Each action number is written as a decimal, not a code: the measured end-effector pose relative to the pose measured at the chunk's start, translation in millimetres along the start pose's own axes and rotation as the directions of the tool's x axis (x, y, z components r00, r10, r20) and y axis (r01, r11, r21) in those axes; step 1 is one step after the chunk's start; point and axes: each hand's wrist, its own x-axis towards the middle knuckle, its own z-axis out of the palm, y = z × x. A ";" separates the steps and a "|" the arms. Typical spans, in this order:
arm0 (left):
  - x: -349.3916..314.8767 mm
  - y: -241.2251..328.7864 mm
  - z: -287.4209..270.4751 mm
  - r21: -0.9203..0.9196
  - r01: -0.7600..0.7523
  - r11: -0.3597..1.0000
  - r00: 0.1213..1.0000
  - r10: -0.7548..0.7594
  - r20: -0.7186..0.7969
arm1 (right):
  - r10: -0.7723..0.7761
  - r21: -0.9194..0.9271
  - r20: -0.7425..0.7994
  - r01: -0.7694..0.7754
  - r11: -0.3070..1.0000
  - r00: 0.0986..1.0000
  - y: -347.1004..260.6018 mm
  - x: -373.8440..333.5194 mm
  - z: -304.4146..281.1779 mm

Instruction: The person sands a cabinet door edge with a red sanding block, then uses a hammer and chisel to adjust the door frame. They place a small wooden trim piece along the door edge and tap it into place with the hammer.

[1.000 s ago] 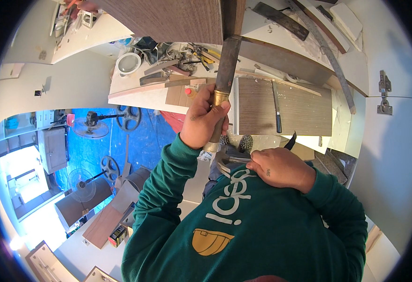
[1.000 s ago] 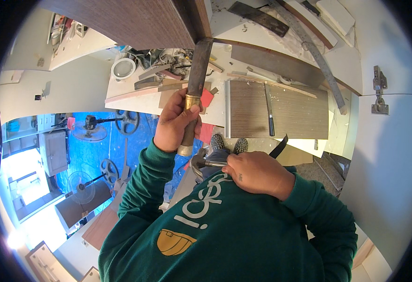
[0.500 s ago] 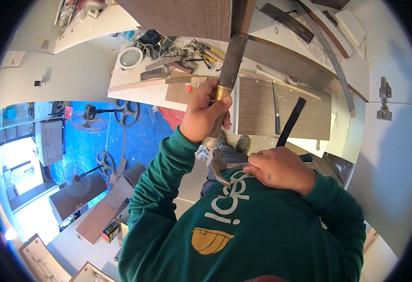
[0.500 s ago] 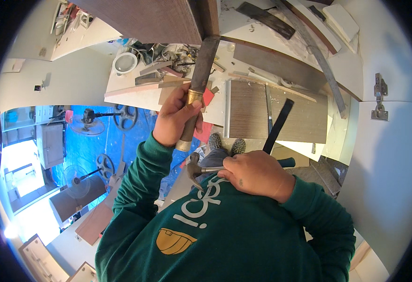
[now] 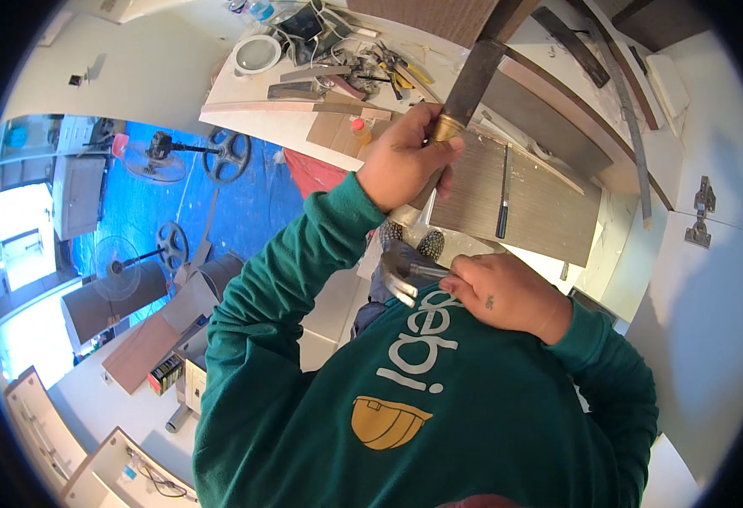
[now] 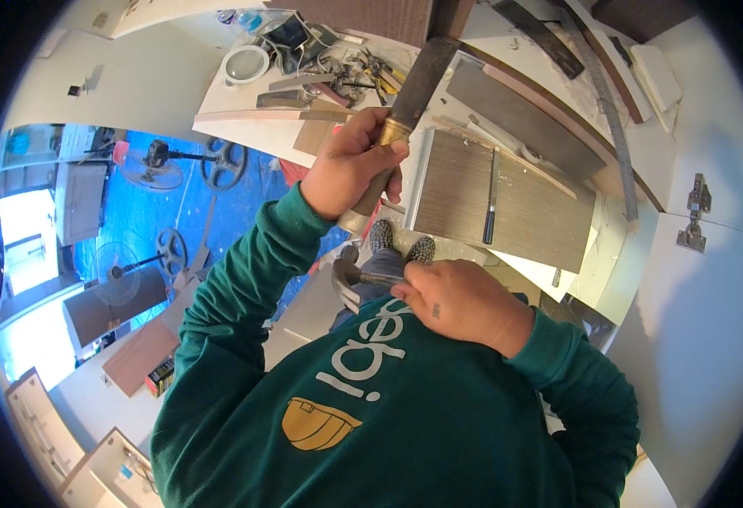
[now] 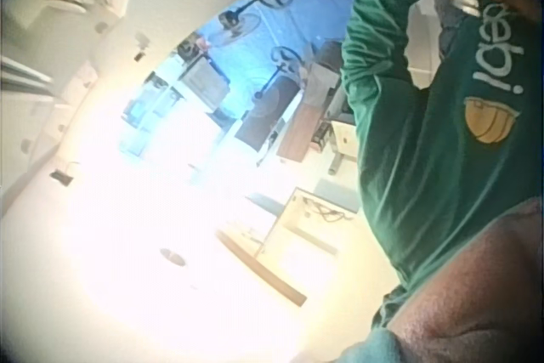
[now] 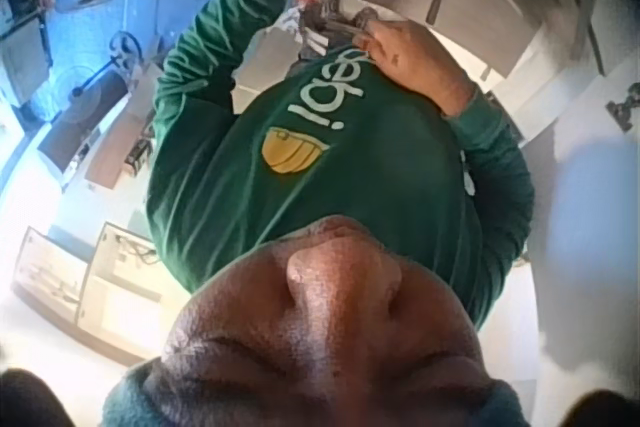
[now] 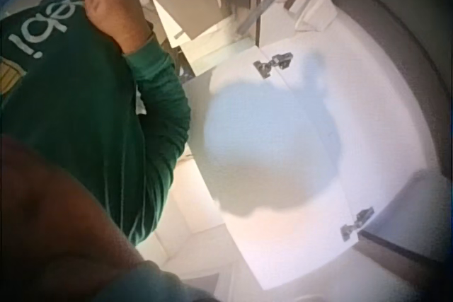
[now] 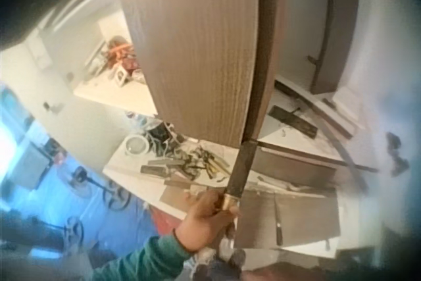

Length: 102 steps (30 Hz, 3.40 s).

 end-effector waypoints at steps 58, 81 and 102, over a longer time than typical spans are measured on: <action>-2.1 11.4 4.2 -0.066 0.048 0.997 0.999 -0.049 -0.015 | 0.075 -0.012 -0.061 -0.076 0.997 0.995 5.6 8.0 -11.9; -0.9 7.0 2.9 -0.078 0.035 0.996 0.999 -0.036 -0.015 | 0.046 -0.043 -0.033 -0.047 0.998 0.998 -6.2 5.2 -3.3; 0.3 4.8 2.8 -0.114 0.026 0.993 1.000 -0.027 -0.009 | 0.101 -0.040 0.060 -0.099 0.994 0.993 -6.3 13.9 -4.1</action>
